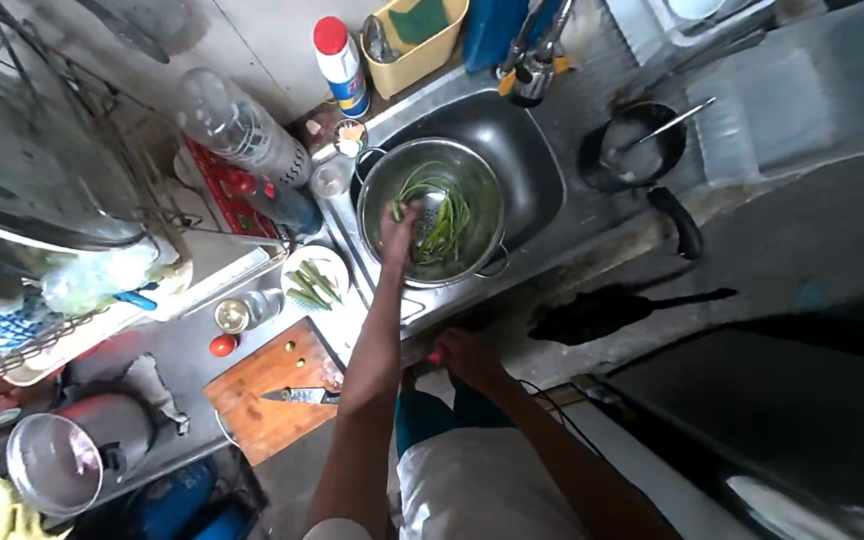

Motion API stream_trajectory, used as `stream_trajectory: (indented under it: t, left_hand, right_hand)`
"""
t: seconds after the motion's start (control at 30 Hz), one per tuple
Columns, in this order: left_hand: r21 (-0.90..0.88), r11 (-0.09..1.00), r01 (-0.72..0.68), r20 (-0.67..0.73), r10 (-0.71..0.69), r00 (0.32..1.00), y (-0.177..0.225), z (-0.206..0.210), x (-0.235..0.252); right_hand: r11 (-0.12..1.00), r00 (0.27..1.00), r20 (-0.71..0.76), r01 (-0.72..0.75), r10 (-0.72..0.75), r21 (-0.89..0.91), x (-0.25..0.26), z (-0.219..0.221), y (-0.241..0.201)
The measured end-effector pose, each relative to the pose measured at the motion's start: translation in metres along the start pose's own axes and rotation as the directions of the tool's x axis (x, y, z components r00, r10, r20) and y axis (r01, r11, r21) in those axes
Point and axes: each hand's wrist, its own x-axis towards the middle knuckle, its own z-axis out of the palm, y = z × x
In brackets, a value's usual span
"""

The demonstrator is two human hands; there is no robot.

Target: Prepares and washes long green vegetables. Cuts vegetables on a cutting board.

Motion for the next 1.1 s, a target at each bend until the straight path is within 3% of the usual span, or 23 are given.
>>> stream_trajectory:
  t: [0.07, 0.13, 0.2, 0.27, 0.43, 0.6, 0.73, 1.1]
  left_hand:
    - [0.465, 0.883, -0.059, 0.159, -0.018, 0.987, -0.013, 0.012, 0.001]
    - [0.786, 0.597, -0.157, 0.323, -0.181, 0.929, -0.028, 0.03, 0.0]
    - [0.926, 0.326, -0.19, 0.305, -0.352, 0.885, -0.035, 0.051, -0.007]
    - [0.968, 0.222, -0.114, 0.191, -0.366, 0.911, -0.04, 0.068, -0.013]
    - [0.983, 0.182, -0.018, 0.071, -0.289, 0.955, -0.048, 0.085, -0.01]
    - [0.99, 0.141, 0.027, 0.025, -0.355, 0.934, -0.042, 0.086, -0.003]
    - [0.983, 0.178, 0.041, 0.037, -0.413, 0.91, -0.034, 0.076, 0.001]
    - [0.99, 0.135, 0.049, 0.002, -0.355, 0.935, -0.044, 0.069, -0.018]
  right_hand:
    - [0.999, 1.0, 0.019, -0.016, 0.017, -0.035, 0.0, 0.001, -0.004]
    - [0.999, 0.998, 0.062, -0.02, 0.023, -0.04, -0.001, 0.003, -0.006]
    - [1.0, 0.997, 0.072, -0.011, 0.011, 0.0, -0.006, 0.005, -0.006]
    - [1.0, 0.998, 0.057, -0.01, 0.01, 0.008, -0.013, 0.002, -0.005]
    - [0.997, 0.998, 0.041, -0.055, 0.053, 0.049, -0.025, 0.001, 0.007]
    - [0.991, 0.991, 0.08, -0.113, 0.107, 0.068, -0.026, 0.002, 0.023]
    - [0.994, 0.996, 0.036, -0.088, 0.085, 0.072, -0.026, -0.001, 0.028]
    - [0.998, 0.998, 0.028, -0.058, 0.059, -0.039, -0.022, -0.01, 0.028]
